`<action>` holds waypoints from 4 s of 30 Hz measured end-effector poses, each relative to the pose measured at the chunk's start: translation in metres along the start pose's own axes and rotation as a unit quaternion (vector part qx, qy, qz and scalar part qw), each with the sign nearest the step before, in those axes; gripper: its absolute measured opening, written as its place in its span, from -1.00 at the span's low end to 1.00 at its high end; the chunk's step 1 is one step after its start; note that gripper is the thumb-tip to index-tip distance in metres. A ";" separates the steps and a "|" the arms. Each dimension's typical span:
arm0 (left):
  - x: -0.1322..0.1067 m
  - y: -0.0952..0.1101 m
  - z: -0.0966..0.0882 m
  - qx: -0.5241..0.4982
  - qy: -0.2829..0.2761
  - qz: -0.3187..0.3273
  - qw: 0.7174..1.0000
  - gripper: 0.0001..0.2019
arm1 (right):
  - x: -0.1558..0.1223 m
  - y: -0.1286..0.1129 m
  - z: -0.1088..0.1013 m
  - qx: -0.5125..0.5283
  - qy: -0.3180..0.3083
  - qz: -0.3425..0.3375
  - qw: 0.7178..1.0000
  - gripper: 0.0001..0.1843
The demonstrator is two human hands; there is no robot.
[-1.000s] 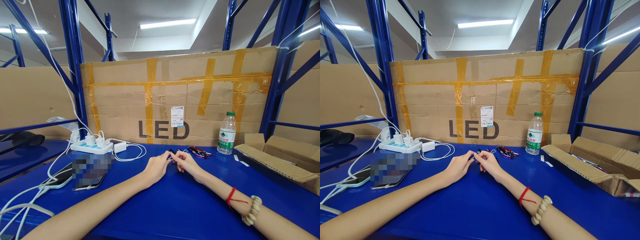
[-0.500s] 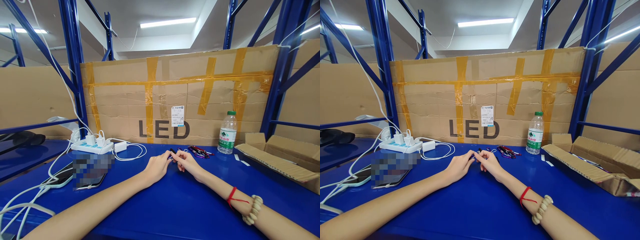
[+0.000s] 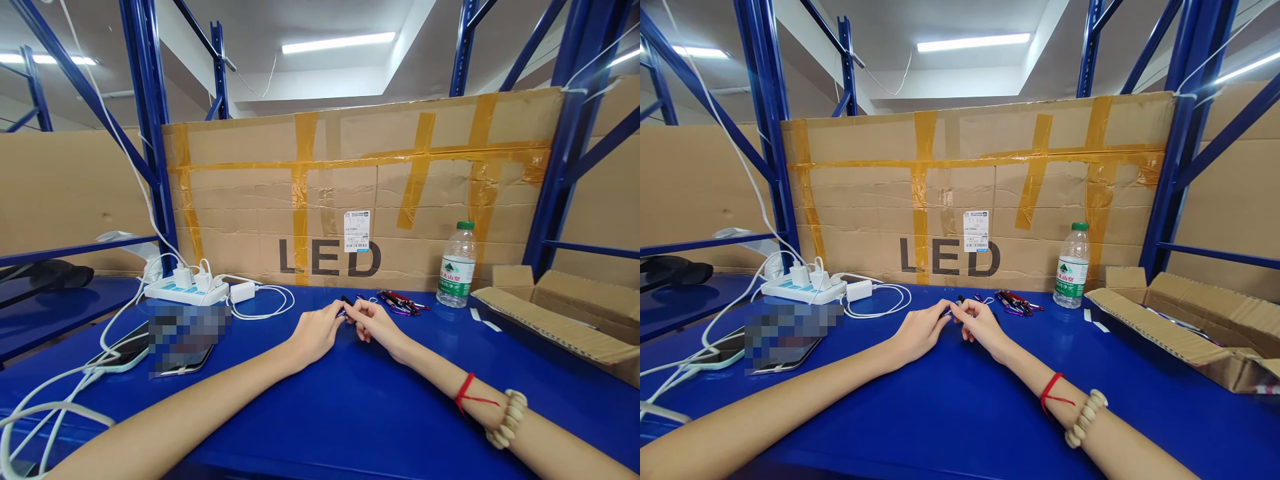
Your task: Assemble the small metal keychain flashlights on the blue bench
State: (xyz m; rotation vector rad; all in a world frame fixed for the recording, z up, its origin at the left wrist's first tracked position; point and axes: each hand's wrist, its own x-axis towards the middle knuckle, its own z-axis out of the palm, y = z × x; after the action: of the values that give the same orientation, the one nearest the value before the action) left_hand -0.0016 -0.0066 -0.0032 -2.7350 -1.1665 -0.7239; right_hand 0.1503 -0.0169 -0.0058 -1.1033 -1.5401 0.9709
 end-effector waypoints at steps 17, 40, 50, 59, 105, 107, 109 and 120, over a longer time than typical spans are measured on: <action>0.000 0.000 0.000 -0.005 0.009 0.010 1.000 -0.82 | 0.000 -0.002 0.001 -0.003 -0.004 0.003 1.000 -0.60; 0.000 0.001 -0.001 -0.007 0.004 0.006 1.000 -0.81 | 0.000 -0.001 0.002 -0.015 -0.004 -0.001 1.000 -0.54; 0.001 0.001 -0.001 -0.004 0.010 0.007 1.000 -0.82 | 0.000 -0.001 0.002 -0.023 -0.002 -0.003 1.000 -0.56; 0.001 0.001 -0.002 -0.001 -0.004 0.000 1.000 -0.81 | 0.002 0.000 0.001 -0.032 -0.003 -0.008 0.999 -0.56; 0.000 -0.010 0.006 -0.111 -0.055 0.051 0.991 -0.74 | 0.004 0.009 -0.020 -0.060 -0.025 -0.039 0.997 -0.71; 0.000 -0.010 0.005 -0.104 -0.056 0.049 0.992 -0.75 | 0.003 0.008 -0.019 -0.061 -0.023 -0.042 0.997 -0.70; 0.000 -0.009 0.004 -0.102 -0.055 0.057 0.992 -0.76 | 0.003 0.008 -0.018 -0.069 -0.020 -0.046 0.996 -0.69; 0.000 -0.009 0.006 -0.061 0.010 0.066 0.996 -0.78 | 0.000 0.000 -0.014 -0.086 0.005 -0.007 0.996 -0.65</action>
State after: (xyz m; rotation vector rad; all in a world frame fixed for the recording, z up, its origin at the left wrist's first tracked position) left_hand -0.0055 0.0008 -0.0090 -2.8620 -0.9572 -0.8298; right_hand 0.1637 -0.0163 -0.0032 -1.2133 -1.6456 0.8329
